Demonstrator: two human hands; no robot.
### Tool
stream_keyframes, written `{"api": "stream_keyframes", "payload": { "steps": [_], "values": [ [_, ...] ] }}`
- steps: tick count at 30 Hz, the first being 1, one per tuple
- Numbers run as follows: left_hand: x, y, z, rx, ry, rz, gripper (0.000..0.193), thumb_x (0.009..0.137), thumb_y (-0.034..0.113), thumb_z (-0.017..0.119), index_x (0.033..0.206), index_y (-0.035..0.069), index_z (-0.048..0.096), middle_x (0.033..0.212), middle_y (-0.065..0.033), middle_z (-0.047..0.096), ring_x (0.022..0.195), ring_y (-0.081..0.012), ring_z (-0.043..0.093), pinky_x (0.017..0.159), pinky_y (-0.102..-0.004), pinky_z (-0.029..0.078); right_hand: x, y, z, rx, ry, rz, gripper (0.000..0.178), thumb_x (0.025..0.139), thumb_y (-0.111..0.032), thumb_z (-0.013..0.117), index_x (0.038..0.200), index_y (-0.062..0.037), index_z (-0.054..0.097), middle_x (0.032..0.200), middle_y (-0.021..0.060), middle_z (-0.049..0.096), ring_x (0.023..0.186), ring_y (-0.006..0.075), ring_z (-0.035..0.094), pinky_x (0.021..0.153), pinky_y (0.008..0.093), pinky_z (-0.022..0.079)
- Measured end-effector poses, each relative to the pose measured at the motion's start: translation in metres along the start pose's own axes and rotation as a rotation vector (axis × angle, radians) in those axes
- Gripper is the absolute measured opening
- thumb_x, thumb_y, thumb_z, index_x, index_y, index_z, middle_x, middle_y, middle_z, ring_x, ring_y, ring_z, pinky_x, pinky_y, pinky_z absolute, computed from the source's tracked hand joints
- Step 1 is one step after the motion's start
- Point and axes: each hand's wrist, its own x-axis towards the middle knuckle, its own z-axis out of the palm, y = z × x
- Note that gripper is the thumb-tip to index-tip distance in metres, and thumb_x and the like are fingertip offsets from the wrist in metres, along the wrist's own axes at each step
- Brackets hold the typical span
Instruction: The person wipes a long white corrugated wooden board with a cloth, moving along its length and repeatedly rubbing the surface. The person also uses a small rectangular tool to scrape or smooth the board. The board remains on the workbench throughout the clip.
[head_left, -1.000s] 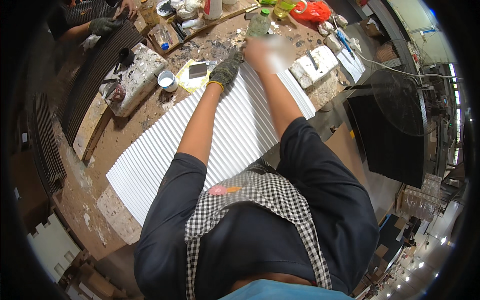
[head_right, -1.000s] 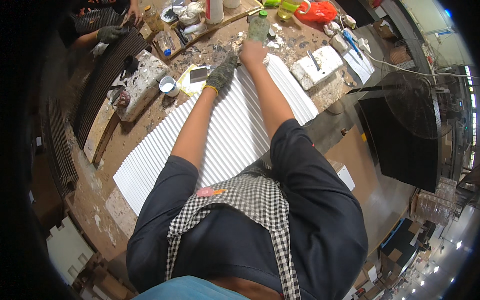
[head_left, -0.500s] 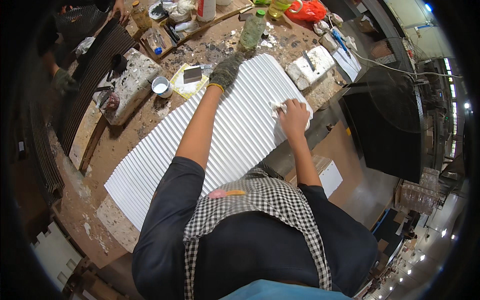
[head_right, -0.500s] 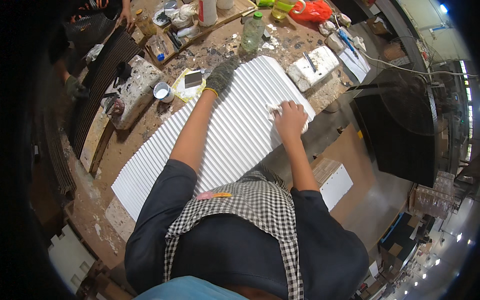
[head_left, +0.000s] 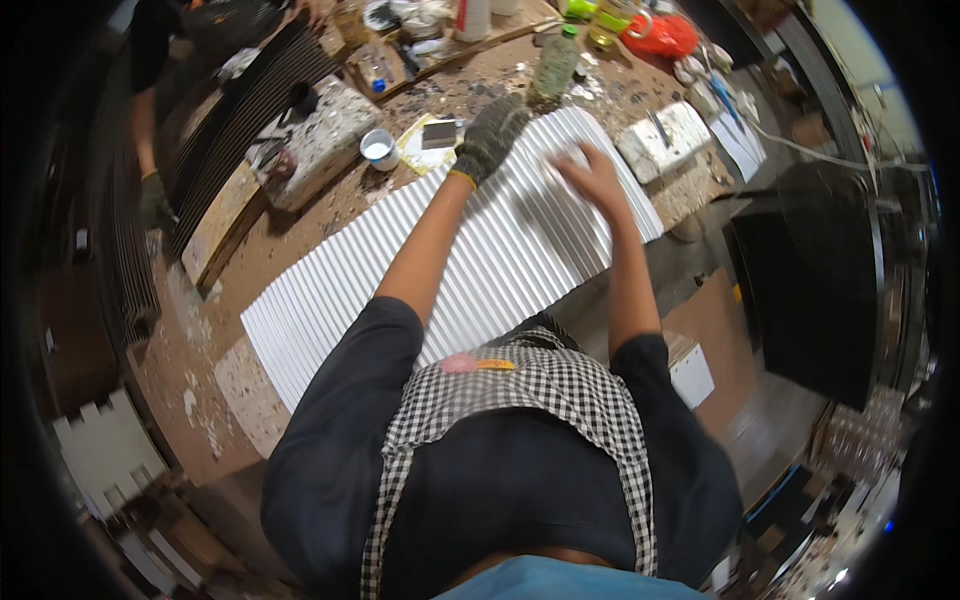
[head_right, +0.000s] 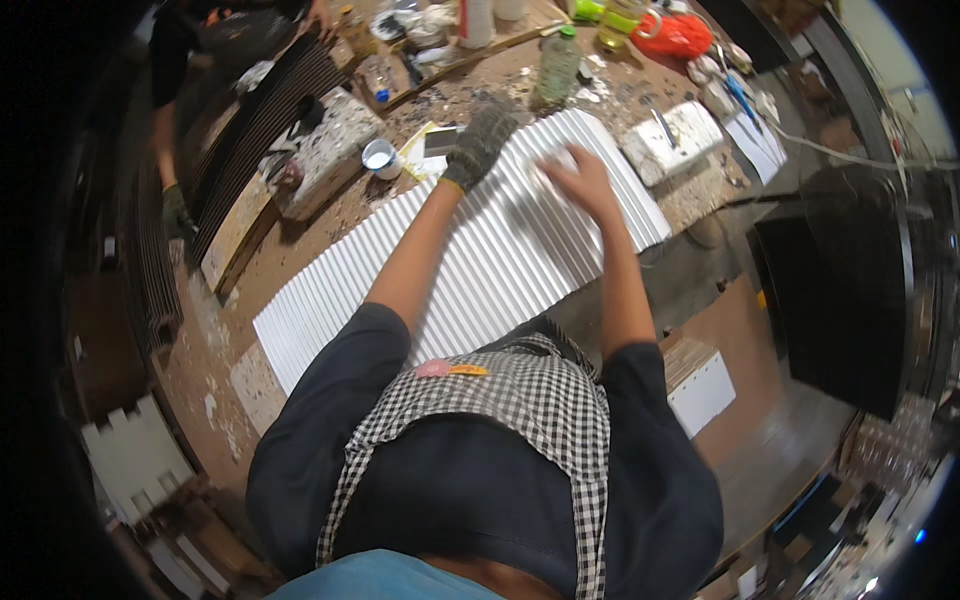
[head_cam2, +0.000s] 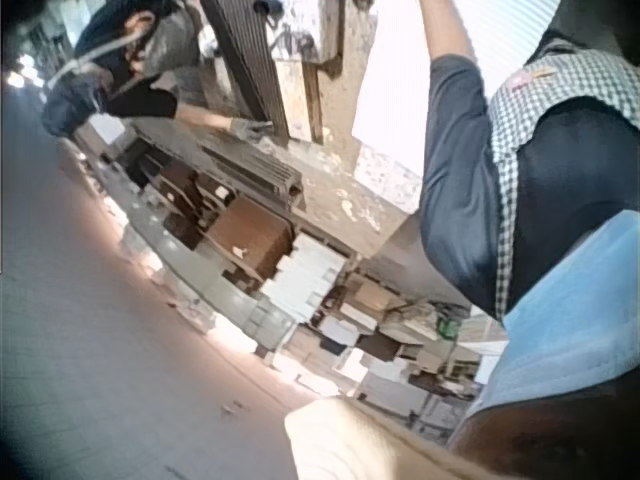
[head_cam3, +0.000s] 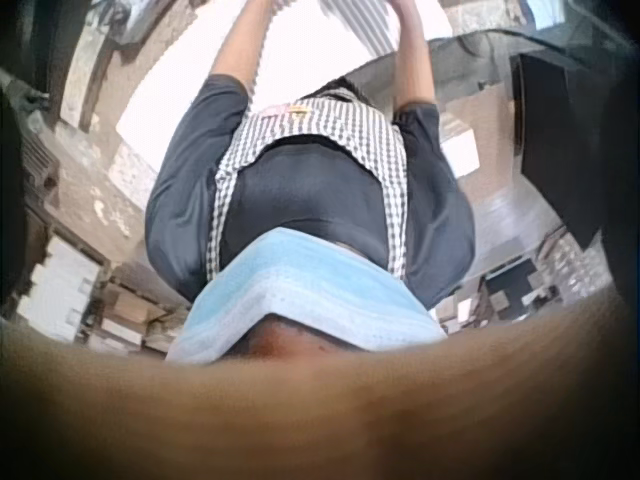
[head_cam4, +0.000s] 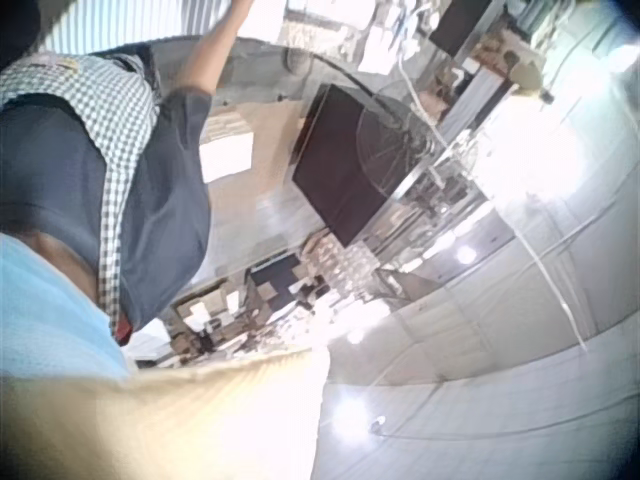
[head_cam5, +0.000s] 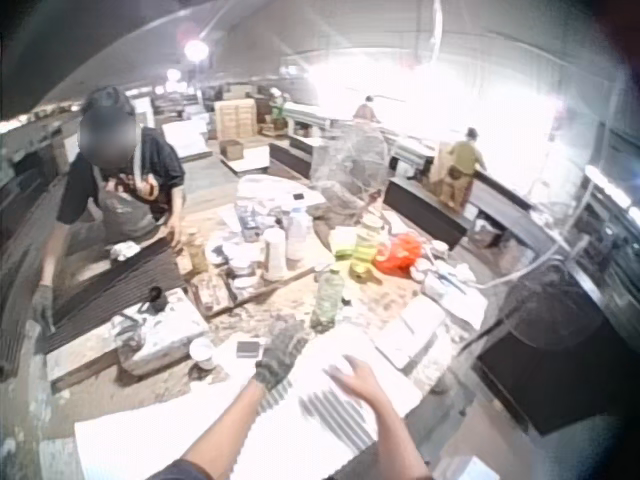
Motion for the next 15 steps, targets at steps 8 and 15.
{"api": "stream_keyframes", "payload": {
  "steps": [8, 15],
  "values": [
    [-0.208, 0.144, -0.124, 0.299, 0.077, 0.056, 0.042, 0.098, 0.022, 0.076, 0.136, 0.009, 0.066, 0.143, -0.0150, 0.065, 0.137, -0.0345, 0.059, 0.122, -0.0518, 0.043, -0.326, 0.162, -0.122, 0.736, -0.618, 0.786, 0.045, 0.089, -0.020, 0.083, 0.126, 0.0001, 0.067, 0.115, 0.0070, 0.075, 0.113, 0.0208, 0.069, 0.097, 0.0376, 0.055],
    [-0.234, 0.186, -0.117, 0.495, -0.144, -0.154, 0.058, 0.101, 0.048, 0.064, 0.142, 0.008, 0.064, 0.155, -0.0169, 0.056, 0.153, -0.0363, 0.037, 0.132, -0.0506, 0.019, -0.529, 0.263, -0.013, 0.478, -0.086, 1.438, 0.041, 0.090, -0.020, 0.078, 0.123, 0.0011, 0.067, 0.117, 0.0130, 0.071, 0.111, 0.0273, 0.067, 0.097, 0.0405, 0.053]
  ]
}}
